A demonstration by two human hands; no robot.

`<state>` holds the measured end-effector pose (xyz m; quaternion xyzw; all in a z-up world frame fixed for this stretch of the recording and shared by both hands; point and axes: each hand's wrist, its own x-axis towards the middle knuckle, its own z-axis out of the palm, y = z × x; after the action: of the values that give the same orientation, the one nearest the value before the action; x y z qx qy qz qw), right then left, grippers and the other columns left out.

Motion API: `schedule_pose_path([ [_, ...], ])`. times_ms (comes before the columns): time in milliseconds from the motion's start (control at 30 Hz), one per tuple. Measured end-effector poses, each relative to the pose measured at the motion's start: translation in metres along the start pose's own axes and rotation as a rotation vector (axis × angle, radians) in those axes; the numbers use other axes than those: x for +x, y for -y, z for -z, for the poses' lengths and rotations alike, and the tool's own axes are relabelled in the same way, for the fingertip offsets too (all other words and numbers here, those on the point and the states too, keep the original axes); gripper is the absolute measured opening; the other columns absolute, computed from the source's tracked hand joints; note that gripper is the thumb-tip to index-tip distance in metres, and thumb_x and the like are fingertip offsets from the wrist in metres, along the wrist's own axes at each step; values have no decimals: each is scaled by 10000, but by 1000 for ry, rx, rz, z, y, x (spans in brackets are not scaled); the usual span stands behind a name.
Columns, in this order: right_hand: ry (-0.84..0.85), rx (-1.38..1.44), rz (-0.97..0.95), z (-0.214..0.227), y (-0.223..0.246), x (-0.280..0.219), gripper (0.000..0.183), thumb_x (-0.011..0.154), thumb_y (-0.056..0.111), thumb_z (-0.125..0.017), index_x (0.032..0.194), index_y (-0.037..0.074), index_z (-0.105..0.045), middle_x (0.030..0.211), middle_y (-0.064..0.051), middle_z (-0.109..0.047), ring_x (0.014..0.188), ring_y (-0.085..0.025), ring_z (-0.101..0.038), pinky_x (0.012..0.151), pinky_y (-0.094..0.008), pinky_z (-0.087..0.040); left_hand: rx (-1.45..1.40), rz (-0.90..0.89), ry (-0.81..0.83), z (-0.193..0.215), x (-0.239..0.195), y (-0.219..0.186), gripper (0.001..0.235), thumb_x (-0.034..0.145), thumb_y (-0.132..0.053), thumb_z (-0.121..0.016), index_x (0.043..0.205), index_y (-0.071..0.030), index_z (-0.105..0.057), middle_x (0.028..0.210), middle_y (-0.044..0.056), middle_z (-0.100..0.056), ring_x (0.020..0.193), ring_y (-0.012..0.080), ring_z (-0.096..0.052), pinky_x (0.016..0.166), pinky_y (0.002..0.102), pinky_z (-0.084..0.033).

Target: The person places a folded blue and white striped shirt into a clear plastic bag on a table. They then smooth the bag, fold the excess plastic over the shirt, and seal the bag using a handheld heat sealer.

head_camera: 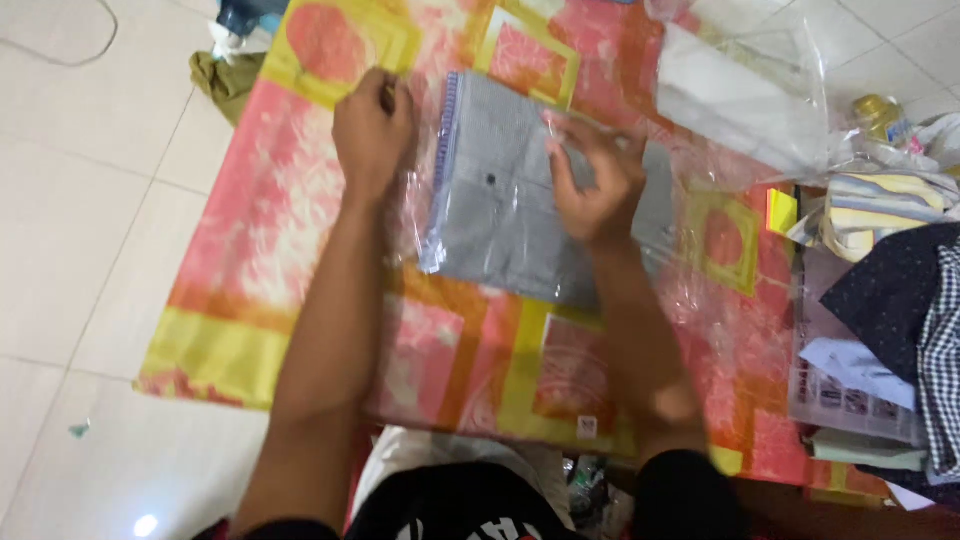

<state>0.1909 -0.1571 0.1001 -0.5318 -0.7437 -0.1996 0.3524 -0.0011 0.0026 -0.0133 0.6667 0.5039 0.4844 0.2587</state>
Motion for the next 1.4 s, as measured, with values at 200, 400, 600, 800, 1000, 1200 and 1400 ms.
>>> schedule_pose_path([
  [200, 7, 166, -83, 14, 42, -30, 321, 1071, 112, -638, 1375, 30, -580, 1356, -123, -699, 1283, -253, -684, 1109, -426, -381, -808, 417, 143, 31, -1, -36, 308, 931, -17, -612, 655, -140, -546, 620, 21, -471, 1110, 195, -844, 417, 256, -331],
  [400, 35, 176, -79, -4, 31, -60, 380, 1072, 208, -611, 1431, 121, -524, 1381, -84, -682, 1304, -271, -656, 1038, -501, -430, -675, 217, 880, 47, 14, 4, 356, 1006, -322, -589, 768, -80, -694, 572, 21, -549, 464, 48, -399, 457, 207, -192],
  [600, -2, 190, -107, -1, 42, -62, 357, 1116, 359, -481, 1344, 107, -593, 1332, -45, -712, 1259, -258, -661, 1015, -424, -422, -761, 235, 1048, 67, 8, -9, 101, 918, -18, -736, 852, -31, -661, 667, 30, -573, 458, 57, -398, 442, 189, -291],
  [800, 133, 170, -84, -3, 51, -62, 416, 1107, 401, -491, 1403, 127, -596, 1425, 12, -659, 1332, -221, -581, 1057, -447, -383, -719, 235, 867, 56, 12, 4, 87, 982, -14, -691, 945, -89, -670, 814, 22, -668, 643, 49, -583, 522, 156, -409],
  [1000, 120, 174, -70, -5, 50, -63, 414, 1113, 379, -497, 1422, 115, -581, 1453, -24, -637, 1313, -245, -578, 1077, -427, -423, -586, 246, 1105, 76, 19, 1, 232, 871, -217, -768, 1061, -123, -673, 749, 22, -664, 543, 54, -564, 414, 167, -330],
  [1200, 107, 189, -41, -5, 52, -61, 403, 1106, 391, -506, 1367, 96, -589, 1435, -53, -643, 1303, -257, -581, 1085, -453, -413, -549, 64, 1245, 74, 24, 8, 167, 905, -50, -739, 1062, -53, -682, 660, 31, -603, 508, 64, -487, 470, 202, -380],
  [1400, 172, 129, -4, 2, 58, -51, 485, 1097, 484, -399, 1242, 116, -681, 1429, -32, -642, 1283, -265, -555, 1029, -451, -378, -551, 318, 1158, 69, 19, 4, 233, 874, 23, -703, 1077, -82, -660, 785, 53, -705, 451, 93, -561, 393, 197, -433],
])
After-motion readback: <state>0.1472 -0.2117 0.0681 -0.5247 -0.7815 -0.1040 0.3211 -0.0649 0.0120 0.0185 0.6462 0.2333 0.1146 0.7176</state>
